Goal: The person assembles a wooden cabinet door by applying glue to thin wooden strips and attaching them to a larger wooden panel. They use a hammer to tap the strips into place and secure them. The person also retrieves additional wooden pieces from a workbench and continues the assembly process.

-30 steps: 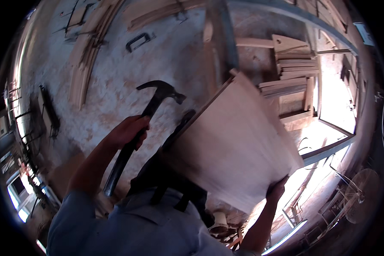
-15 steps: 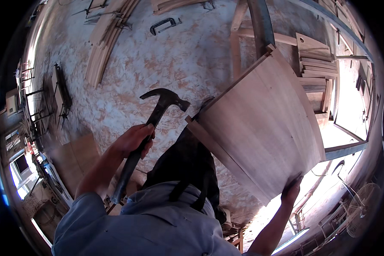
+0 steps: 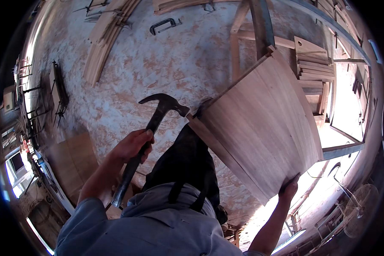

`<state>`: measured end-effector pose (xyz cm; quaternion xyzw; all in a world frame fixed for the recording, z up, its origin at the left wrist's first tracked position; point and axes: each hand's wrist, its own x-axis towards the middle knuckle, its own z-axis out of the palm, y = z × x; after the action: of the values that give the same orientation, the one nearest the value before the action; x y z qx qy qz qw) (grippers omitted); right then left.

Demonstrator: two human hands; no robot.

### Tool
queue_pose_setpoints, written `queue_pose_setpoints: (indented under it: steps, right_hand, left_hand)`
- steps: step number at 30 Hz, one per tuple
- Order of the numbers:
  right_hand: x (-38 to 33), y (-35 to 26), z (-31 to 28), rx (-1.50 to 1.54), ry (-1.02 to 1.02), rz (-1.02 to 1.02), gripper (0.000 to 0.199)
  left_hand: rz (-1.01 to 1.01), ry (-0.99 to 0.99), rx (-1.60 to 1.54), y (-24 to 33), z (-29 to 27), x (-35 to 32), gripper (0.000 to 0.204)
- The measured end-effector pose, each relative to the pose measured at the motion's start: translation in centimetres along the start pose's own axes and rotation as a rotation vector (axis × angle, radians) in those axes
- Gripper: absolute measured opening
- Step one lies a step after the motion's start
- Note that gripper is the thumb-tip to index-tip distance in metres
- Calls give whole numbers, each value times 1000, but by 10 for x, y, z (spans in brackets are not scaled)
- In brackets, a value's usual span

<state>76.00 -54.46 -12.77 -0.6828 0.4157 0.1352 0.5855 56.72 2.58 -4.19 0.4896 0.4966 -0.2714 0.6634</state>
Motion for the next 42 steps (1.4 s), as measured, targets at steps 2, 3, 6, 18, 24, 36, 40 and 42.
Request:
queue_pose_setpoints:
  steps: [2, 3, 6, 18, 24, 36, 40, 42]
  right_hand:
    - [-2, 1, 2, 9, -23, -36, 72]
    - [-3, 1, 4, 14, -33, -53, 72]
    - [-13, -5, 16, -72, 20, -34, 69]
    - [-74, -31, -30, -425, 244, -434, 46]
    - [-214, 1, 65, -118, -452, -324, 60]
    - [-222, 71, -17, 788, 74, -127, 12]
    - [-212, 83, -72, 718, 203, -239, 9]
    - [-210, 92, -89, 712, 234, -211, 9]
  left_hand:
    - [12, 25, -32, -1, -2, 1, 40]
    - [11, 41, -37, 0, -1, 1, 39]
    - [3, 40, 17, -5, 0, 1, 37]
    - [494, 200, 415, 64, 34, -2, 25]
    - [748, -262, 702, 65, 173, -4, 23]
    - [1481, -682, 1471, 21, 311, -2, 51]
    - [1533, -357, 1640, 47, 297, 39, 53]
    - [1551, -208, 1638, 60, 296, 55, 54]
